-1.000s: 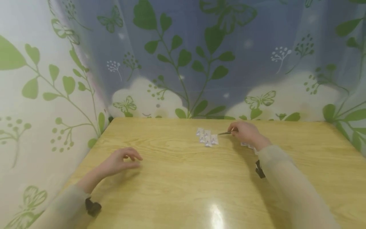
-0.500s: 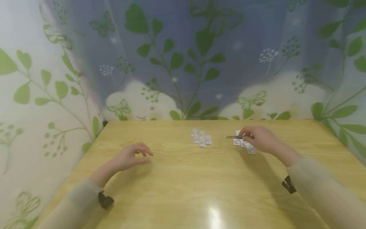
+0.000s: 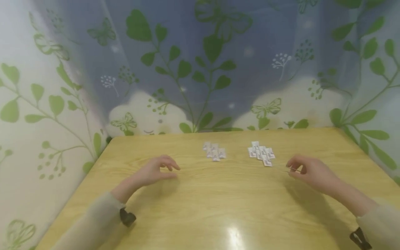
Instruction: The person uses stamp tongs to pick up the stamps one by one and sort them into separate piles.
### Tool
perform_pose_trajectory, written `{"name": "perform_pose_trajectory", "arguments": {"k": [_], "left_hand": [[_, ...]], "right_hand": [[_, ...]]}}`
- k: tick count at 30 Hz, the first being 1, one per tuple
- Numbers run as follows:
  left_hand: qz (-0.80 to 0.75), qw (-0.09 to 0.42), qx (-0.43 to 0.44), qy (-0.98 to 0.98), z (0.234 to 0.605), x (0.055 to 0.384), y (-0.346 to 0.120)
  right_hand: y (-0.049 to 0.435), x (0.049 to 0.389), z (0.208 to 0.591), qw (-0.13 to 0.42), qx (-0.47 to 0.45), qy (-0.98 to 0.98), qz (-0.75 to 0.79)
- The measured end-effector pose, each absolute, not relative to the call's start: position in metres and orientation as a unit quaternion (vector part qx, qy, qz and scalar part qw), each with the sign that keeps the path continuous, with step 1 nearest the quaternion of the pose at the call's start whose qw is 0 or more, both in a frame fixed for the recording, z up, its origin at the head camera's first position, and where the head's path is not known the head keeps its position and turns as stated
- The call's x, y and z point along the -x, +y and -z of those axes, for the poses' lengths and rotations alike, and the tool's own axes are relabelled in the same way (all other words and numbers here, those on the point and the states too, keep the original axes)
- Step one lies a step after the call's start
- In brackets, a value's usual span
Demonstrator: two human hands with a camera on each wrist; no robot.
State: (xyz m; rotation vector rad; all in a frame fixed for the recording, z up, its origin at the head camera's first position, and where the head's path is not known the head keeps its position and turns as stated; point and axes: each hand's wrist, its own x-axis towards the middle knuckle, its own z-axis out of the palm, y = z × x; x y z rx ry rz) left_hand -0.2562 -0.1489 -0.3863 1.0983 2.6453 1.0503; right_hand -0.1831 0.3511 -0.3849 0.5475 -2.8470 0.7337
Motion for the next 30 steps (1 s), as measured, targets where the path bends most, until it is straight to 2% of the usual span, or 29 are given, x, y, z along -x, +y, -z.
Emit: {"name": "perform_pose_trajectory", "arguments": {"k": [9, 17, 30], "left_hand": [[-0.332, 0.057, -0.354, 0.873, 0.388, 0.248, -0.154], [-0.325, 0.064, -0.347, 0.878, 0.392, 0.247, -0.150], [-0.298, 0.105, -0.372, 0.873, 0.396, 0.237, -0.106]], "right_hand": [[0.359, 0.175, 0.420, 0.076, -0.204, -0.940, -0.264], [0.362, 0.181, 0.419, 0.020, -0.179, -0.950, -0.255], [0.363, 0.191, 0.428, -0.015, -0.185, -0.957, -0.224]]}}
